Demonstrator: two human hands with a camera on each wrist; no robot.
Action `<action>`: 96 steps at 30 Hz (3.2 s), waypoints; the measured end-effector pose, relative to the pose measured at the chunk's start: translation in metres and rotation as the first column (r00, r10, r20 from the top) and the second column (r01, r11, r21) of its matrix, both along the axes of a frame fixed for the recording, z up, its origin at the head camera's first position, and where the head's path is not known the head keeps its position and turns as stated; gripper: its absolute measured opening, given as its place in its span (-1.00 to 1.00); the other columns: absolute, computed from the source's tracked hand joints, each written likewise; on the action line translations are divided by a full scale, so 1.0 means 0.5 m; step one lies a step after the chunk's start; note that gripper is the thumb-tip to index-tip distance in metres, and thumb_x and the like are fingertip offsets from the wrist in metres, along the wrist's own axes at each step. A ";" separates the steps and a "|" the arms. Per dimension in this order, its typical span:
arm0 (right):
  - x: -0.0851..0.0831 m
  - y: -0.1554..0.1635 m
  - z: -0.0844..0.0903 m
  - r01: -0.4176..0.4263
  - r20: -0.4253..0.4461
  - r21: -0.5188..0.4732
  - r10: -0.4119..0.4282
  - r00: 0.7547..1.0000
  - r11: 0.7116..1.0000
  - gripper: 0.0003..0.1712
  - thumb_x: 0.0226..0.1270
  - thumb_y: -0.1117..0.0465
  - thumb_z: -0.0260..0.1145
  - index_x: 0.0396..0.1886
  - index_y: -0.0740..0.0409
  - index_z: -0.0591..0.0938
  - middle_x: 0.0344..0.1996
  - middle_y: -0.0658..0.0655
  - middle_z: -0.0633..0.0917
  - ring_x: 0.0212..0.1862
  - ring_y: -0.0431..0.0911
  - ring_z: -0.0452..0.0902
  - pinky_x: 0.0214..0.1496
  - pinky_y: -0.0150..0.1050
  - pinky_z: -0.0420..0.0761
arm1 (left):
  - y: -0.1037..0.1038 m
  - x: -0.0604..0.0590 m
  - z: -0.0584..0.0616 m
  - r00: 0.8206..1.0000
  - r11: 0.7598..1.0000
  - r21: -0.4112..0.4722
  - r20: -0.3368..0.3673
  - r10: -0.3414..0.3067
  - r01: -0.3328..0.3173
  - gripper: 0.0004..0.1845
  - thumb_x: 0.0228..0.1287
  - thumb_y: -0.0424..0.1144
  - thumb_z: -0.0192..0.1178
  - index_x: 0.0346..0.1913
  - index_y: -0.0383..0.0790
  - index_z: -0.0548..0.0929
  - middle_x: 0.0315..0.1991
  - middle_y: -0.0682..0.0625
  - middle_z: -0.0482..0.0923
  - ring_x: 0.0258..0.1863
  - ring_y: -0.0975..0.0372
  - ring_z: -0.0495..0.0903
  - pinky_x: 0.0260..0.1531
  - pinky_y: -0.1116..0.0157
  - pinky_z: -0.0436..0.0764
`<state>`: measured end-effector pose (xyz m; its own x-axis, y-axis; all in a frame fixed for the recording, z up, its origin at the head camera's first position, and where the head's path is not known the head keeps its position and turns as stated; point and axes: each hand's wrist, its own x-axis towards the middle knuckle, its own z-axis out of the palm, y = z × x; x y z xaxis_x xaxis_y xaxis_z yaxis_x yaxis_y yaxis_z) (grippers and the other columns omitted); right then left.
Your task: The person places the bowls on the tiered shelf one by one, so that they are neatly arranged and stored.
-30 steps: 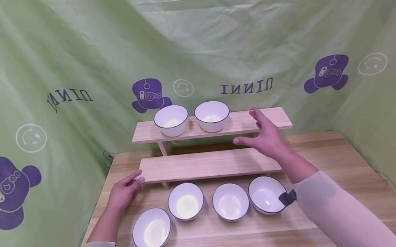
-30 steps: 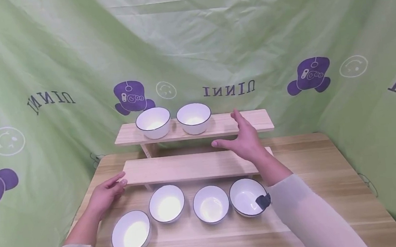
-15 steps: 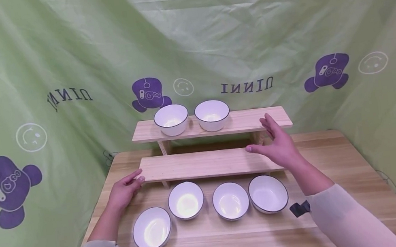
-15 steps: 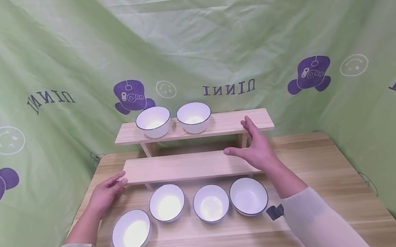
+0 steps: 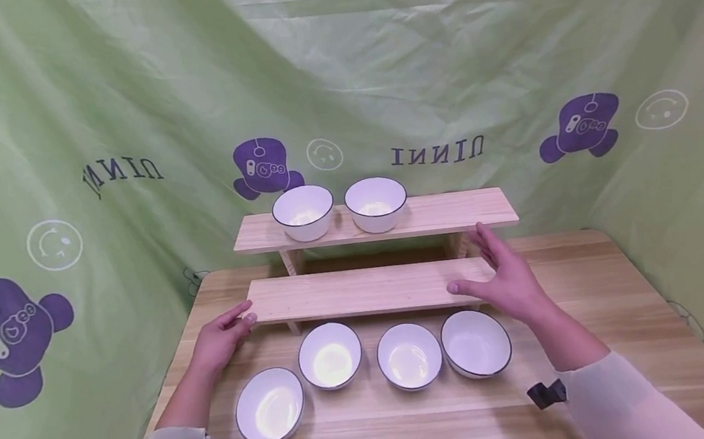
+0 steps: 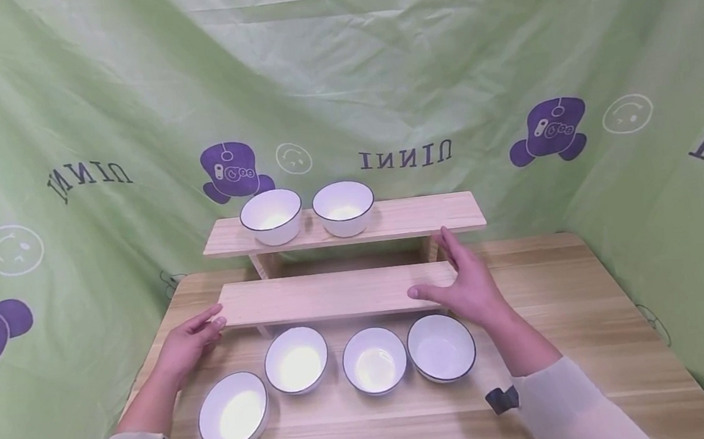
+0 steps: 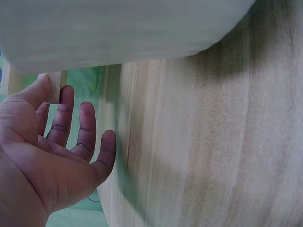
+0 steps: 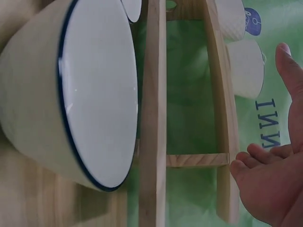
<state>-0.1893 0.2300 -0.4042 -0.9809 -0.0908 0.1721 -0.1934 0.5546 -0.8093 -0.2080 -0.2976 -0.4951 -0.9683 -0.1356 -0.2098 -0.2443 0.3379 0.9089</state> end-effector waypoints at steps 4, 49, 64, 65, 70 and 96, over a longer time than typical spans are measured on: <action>0.013 0.008 -0.012 -0.001 0.001 -0.003 0.001 1.000 1.000 0.41 -0.17 -0.18 0.60 0.56 -0.11 -0.11 0.47 0.07 0.20 0.46 0.09 0.09 0.44 -0.01 0.17 | -0.001 0.000 -0.001 1.000 1.000 0.017 0.001 0.009 -0.009 -0.29 0.07 0.19 0.36 0.31 0.08 0.49 -0.14 -0.08 0.57 -0.13 0.07 0.57 -0.16 0.21 0.60; 0.128 0.074 -0.142 -0.054 0.056 0.028 0.052 0.997 0.998 0.35 -0.14 -0.08 0.62 0.56 -0.04 -0.02 0.43 0.06 0.29 0.41 0.15 0.20 0.29 -0.59 0.21 | 0.000 -0.003 -0.003 1.000 0.999 0.049 0.020 0.006 -0.007 -0.29 0.08 0.19 0.35 0.32 0.11 0.47 -0.05 -0.18 0.55 -0.10 0.08 0.57 -0.05 0.17 0.60; 0.141 0.074 -0.165 -0.081 0.100 0.029 0.078 0.992 0.996 0.32 -0.23 -0.12 0.64 0.51 0.06 0.12 0.38 0.17 0.34 0.35 0.22 0.28 0.31 -0.07 0.28 | 0.035 0.024 0.061 0.999 0.997 0.081 0.038 0.001 -0.004 -0.39 0.26 -0.03 0.30 0.35 -0.07 0.44 -0.03 -0.29 0.53 -0.07 -0.02 0.55 0.03 0.05 0.55; 0.141 0.075 -0.166 -0.093 0.095 0.043 0.088 0.992 0.995 0.32 -0.24 -0.14 0.64 0.51 0.07 0.13 0.38 0.18 0.34 0.36 0.20 0.28 0.34 -0.17 0.28 | 0.035 0.024 0.061 0.999 0.997 0.082 0.037 0.000 -0.003 -0.39 0.26 -0.03 0.30 0.35 -0.07 0.44 -0.03 -0.29 0.53 -0.07 -0.02 0.55 0.03 0.05 0.55; 0.140 0.074 -0.172 -0.131 0.083 0.109 0.123 0.989 0.985 0.37 -0.32 -0.20 0.65 0.50 0.07 0.15 0.42 0.17 0.29 0.41 0.14 0.19 0.32 -0.56 0.13 | 0.036 0.025 0.063 0.999 0.996 0.085 0.038 -0.001 -0.002 -0.39 0.27 -0.04 0.29 0.35 -0.07 0.44 -0.06 -0.25 0.54 -0.08 0.01 0.56 0.05 0.04 0.54; 0.147 0.057 -0.200 -0.101 0.073 0.229 0.086 0.994 0.968 0.52 -0.47 -0.27 0.67 0.54 0.00 0.07 0.39 0.32 0.29 0.35 0.25 0.24 0.29 0.24 0.27 | 0.002 -0.004 -0.001 1.000 0.997 0.082 0.005 0.004 -0.004 -0.30 0.12 0.14 0.35 0.34 0.05 0.46 -0.21 0.05 0.55 -0.09 0.06 0.59 -0.06 0.19 0.60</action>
